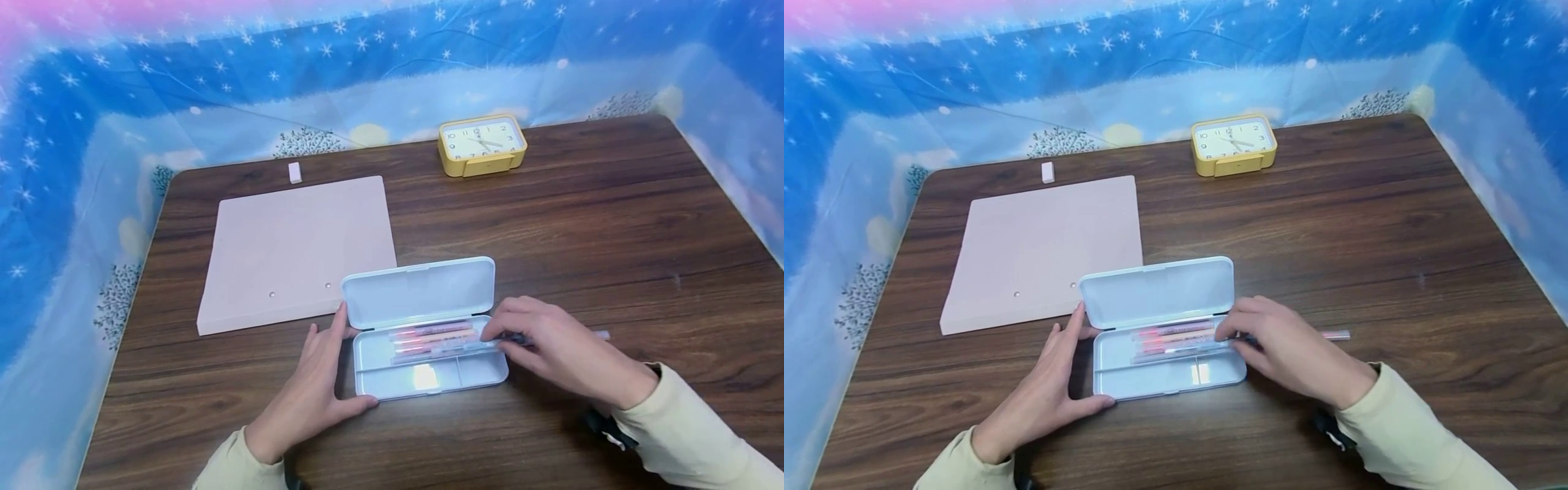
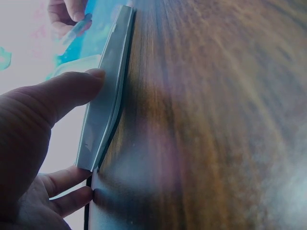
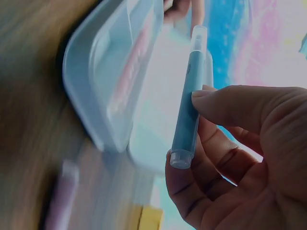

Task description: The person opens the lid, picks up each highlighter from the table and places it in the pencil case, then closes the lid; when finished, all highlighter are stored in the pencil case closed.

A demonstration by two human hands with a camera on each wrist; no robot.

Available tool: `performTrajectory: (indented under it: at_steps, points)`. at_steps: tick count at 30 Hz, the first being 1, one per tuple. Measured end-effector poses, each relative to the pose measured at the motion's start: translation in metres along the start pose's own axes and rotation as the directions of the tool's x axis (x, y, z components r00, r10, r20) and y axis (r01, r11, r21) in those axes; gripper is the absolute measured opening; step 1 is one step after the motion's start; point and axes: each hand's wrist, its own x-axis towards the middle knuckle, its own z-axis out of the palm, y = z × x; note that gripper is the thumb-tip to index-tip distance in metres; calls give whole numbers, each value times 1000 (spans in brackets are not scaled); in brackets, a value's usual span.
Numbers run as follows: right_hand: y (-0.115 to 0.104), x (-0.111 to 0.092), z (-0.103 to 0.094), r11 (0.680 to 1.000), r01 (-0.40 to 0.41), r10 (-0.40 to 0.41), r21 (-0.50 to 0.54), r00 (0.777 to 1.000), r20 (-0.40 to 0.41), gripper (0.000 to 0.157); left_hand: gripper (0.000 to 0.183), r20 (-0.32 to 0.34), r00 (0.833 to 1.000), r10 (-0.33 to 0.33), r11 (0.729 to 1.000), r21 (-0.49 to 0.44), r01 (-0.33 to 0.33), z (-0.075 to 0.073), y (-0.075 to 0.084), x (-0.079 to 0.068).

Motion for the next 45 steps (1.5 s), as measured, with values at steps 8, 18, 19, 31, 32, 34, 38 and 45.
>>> performTrajectory:
  at_steps: [8,18,19,31,32,34,38,45]
  points:
    - [-17,20,27,994,96,-99,45,993,66,21,139,-3,1000,2,1000,3,-2,1,0,1]
    - [-32,36,48,994,111,-111,-4,992,68,17,139,11,1000,-10,1000,6,10,-1,1,1]
    - [-33,37,50,995,103,-103,-7,992,74,16,139,11,1000,-10,1000,4,10,-1,1,1]
    - [-43,49,64,992,123,-120,-27,989,80,13,139,2,1000,-1,1000,-9,1,-1,1,1]
    - [-44,50,65,992,127,-125,-25,989,82,13,138,2,1000,0,1000,-8,0,0,1,1]
    - [-44,50,66,991,133,-131,-24,988,86,13,138,-1,1000,4,1000,-7,-4,0,0,1]
    - [-44,51,66,991,128,-124,-29,987,100,14,138,-5,1000,8,1000,-8,-8,0,0,0]
    - [-41,46,59,996,88,-84,-33,991,106,17,139,-6,1000,8,1000,-8,-8,0,0,1]
